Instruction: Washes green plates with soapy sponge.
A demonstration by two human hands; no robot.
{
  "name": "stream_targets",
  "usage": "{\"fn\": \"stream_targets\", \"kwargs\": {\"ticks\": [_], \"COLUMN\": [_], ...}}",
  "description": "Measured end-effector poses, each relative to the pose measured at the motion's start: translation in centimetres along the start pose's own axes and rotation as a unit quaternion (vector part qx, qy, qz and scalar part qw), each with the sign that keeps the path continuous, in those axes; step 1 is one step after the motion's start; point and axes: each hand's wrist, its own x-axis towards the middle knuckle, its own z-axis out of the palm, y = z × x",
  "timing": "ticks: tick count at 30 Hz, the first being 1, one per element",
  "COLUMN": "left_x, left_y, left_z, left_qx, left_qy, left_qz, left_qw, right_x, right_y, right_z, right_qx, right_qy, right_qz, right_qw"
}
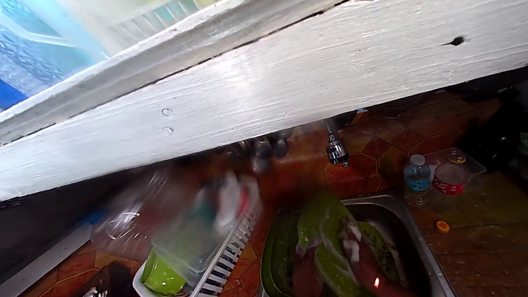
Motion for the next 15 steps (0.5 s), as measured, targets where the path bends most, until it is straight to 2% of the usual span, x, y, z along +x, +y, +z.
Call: {"fn": "stream_targets", "kwargs": {"ticks": [4, 8, 11, 15], "left_x": [-1.5, -2.6, -2.2, -1.4], "left_y": [-1.3, -1.2, -0.3, -1.0], "left_z": [0.8, 0.3, -0.2, -0.2], "left_qx": [0.09, 0.106, 0.096, 0.132], "left_qy": [-0.068, -0.099, -0.077, -0.087], "left_qz": [-0.019, -0.036, -0.019, -0.025], "left_qw": [0.993, 0.989, 0.992, 0.987], "right_x": [0.9, 5.6, 3.8, -1.2], "right_y": [-2.0, 1.6, 2.6, 0.0], "right_z": [0.5, -1.8, -1.8, 1.4], "right_qx": [0.019, 0.016, -0.021, 0.031], "right_qy": [0.045, 0.11, 0.074, 0.054], "right_qz": [-0.137, -0.059, 0.017, -0.065], "right_qw": [0.989, 0.992, 0.997, 0.996]}}
